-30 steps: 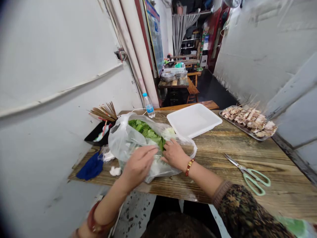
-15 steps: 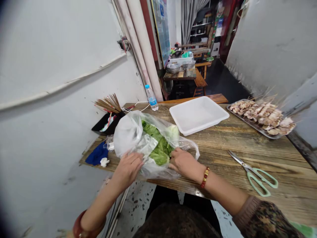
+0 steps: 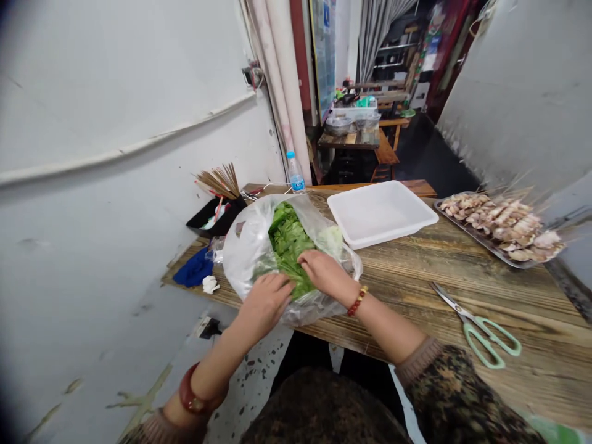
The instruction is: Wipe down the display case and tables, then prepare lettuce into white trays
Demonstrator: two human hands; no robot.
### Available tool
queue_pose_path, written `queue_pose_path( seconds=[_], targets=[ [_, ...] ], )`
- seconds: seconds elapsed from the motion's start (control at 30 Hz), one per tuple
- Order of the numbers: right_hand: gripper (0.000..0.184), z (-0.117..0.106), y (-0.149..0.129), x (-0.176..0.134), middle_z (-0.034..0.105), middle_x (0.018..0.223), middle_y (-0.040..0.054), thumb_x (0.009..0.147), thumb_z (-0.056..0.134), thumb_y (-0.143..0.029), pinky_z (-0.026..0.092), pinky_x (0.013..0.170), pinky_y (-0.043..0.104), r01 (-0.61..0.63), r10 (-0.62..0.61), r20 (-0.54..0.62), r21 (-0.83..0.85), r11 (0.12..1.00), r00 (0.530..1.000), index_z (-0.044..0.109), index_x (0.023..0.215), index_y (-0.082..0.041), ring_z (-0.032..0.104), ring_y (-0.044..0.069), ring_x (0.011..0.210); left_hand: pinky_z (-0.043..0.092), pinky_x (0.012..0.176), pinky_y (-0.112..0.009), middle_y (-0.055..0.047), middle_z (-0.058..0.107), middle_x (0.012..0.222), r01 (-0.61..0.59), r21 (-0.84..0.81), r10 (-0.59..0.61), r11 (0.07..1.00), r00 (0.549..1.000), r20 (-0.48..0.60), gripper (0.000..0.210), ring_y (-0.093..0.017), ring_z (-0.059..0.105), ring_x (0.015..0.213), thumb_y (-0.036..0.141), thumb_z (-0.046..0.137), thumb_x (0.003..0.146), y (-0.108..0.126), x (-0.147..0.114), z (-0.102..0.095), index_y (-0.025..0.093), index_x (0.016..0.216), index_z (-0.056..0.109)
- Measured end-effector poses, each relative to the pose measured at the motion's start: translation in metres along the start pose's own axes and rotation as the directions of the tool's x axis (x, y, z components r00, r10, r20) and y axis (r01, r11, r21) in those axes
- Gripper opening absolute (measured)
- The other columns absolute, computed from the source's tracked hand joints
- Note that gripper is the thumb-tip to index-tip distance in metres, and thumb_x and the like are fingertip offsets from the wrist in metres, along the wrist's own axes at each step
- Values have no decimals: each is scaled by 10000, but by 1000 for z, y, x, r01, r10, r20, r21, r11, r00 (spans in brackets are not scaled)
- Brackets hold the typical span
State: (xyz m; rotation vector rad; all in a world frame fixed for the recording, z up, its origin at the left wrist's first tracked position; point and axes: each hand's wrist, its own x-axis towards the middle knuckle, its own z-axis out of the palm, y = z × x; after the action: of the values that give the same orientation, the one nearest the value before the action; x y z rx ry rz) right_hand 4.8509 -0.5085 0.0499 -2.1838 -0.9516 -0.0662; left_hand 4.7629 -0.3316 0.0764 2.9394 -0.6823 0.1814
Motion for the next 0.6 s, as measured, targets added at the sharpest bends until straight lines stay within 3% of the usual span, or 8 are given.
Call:
queue_pose_path(
  seconds=[0.1, 0.2, 0.3, 0.43, 0.53, 0.6],
  targets=[
    [169, 20, 10, -10, 669, 1019, 116, 889, 528, -131, 462, 858, 306, -83, 93, 149, -69, 994, 985, 607, 1039, -124, 622, 201, 951, 412, 814, -420, -86, 644, 812, -56, -213, 53, 975, 998, -23, 123, -265, 575, 796, 214, 567, 836, 6, -9, 16, 243, 892, 672],
    [366, 32, 17, -23, 621, 1126, 166, 839, 648, -242, 472, 871, 344, -87, 118, 203, -156, 984, 972, 547, 1162, -103, 616, 243, 1007, 419, 834, -438, -51, 603, 677, -25, -484, -39, 875, 992, -121, 36, -243, 555, 688, 292, 664, 791, 7, -30, 31, 260, 776, 671],
    [511, 38, 11, -29, 586, 1150, 207, 777, 724, -295, 494, 825, 371, -107, 169, 225, -263, 959, 960, 513, 1190, -79, 631, 280, 977, 431, 841, -454, -39, 583, 618, 59, -587, -138, 808, 986, -91, 123, -240, 547, 646, 357, 711, 755, 7, -50, 41, 263, 693, 662],
    [529, 43, -6, -28, 587, 1111, 205, 753, 752, -342, 493, 825, 393, -132, 209, 213, -326, 936, 955, 523, 1157, -88, 632, 301, 975, 455, 815, -431, -54, 611, 612, 125, -530, -221, 838, 968, -120, 130, -255, 579, 662, 371, 721, 741, 0, -65, 43, 253, 703, 680],
    [485, 44, -11, -31, 590, 1133, 186, 788, 717, -368, 469, 907, 384, -136, 182, 176, -244, 960, 967, 541, 1153, -101, 609, 285, 1056, 469, 803, -399, -90, 689, 772, 270, -281, -304, 921, 949, -86, 169, -259, 626, 743, 343, 580, 855, -9, -68, 34, 232, 886, 704],
    [475, 44, -10, -31, 604, 1150, 174, 798, 703, -366, 463, 924, 362, -151, 187, 180, -197, 969, 966, 547, 1164, -107, 611, 269, 1071, 479, 800, -383, -114, 706, 921, 358, -93, -364, 929, 930, -58, 267, -256, 649, 815, 313, 446, 927, -14, -69, 26, 204, 996, 679]
  ],
)
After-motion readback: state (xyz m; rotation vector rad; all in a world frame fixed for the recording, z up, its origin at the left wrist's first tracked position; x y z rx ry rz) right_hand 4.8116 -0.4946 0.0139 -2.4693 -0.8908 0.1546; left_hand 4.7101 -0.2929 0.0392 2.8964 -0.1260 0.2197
